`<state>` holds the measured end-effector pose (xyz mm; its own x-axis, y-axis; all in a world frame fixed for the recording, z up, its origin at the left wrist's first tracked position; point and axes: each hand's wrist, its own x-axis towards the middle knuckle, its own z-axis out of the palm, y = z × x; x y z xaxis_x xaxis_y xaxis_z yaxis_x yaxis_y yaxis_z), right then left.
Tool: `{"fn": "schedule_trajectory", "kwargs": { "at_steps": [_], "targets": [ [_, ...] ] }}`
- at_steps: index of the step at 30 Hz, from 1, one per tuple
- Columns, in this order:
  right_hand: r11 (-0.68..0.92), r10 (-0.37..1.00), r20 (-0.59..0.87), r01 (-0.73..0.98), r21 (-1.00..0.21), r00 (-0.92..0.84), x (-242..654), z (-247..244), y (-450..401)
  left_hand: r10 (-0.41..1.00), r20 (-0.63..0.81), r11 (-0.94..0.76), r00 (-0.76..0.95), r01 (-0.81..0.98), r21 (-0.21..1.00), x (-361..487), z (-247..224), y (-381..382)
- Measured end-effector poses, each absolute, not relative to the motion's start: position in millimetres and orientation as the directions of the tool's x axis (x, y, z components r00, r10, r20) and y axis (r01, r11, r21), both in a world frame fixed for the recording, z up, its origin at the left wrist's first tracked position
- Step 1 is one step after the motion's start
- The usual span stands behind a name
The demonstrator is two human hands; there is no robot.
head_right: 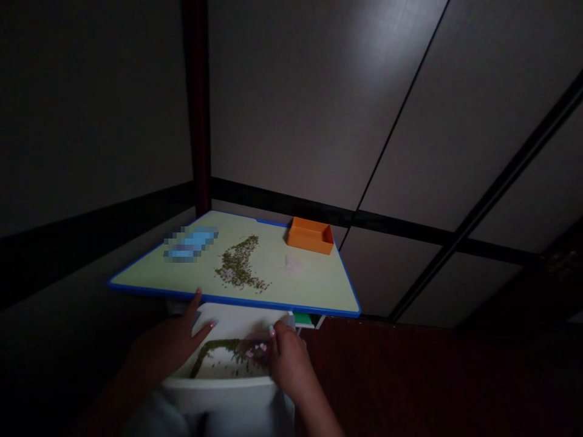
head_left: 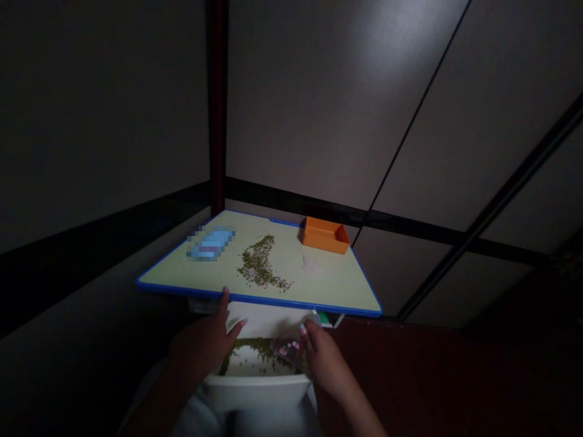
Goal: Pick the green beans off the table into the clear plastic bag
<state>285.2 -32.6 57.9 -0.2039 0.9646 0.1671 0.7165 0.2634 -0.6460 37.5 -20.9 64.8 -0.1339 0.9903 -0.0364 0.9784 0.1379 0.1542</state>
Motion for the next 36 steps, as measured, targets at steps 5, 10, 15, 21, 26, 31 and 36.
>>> {"fn": "schedule_trajectory", "kwargs": {
  "at_steps": [5,10,15,21,26,31,36],
  "targets": [
    [0.207,0.978,0.134,0.745,-0.634,-0.157,273.9,49.5,-32.6,0.989,-0.020,0.149,-0.148,0.981,0.122,34.2,62.3,-16.5],
    [0.198,0.977,0.178,0.810,-0.552,-0.118,265.2,46.1,-36.4,0.990,-0.012,0.143,-0.142,0.988,0.057,32.3,62.6,-14.8],
    [0.168,0.982,0.157,0.865,-0.472,-0.105,269.1,53.7,-35.7,0.989,0.047,0.137,-0.137,0.991,0.005,40.0,56.9,-16.7],
    [0.171,0.983,0.134,0.885,-0.434,-0.124,280.9,57.7,-31.2,0.966,0.229,0.134,-0.116,0.989,-0.062,57.7,56.5,-14.7],
    [0.194,0.979,0.143,0.860,-0.472,-0.143,281.5,52.5,-32.6,0.949,0.287,0.154,-0.132,0.987,-0.055,61.6,53.1,-15.3],
    [0.210,0.976,0.173,0.801,-0.561,-0.134,288.7,70.0,-25.0,0.924,0.370,0.136,-0.097,0.987,-0.081,61.9,47.4,-16.1],
    [0.300,0.932,0.357,0.684,-0.665,-0.063,296.3,114.6,25.7,0.966,0.257,0.027,-0.010,0.997,-0.065,61.2,39.3,-9.1]
  ]
}}
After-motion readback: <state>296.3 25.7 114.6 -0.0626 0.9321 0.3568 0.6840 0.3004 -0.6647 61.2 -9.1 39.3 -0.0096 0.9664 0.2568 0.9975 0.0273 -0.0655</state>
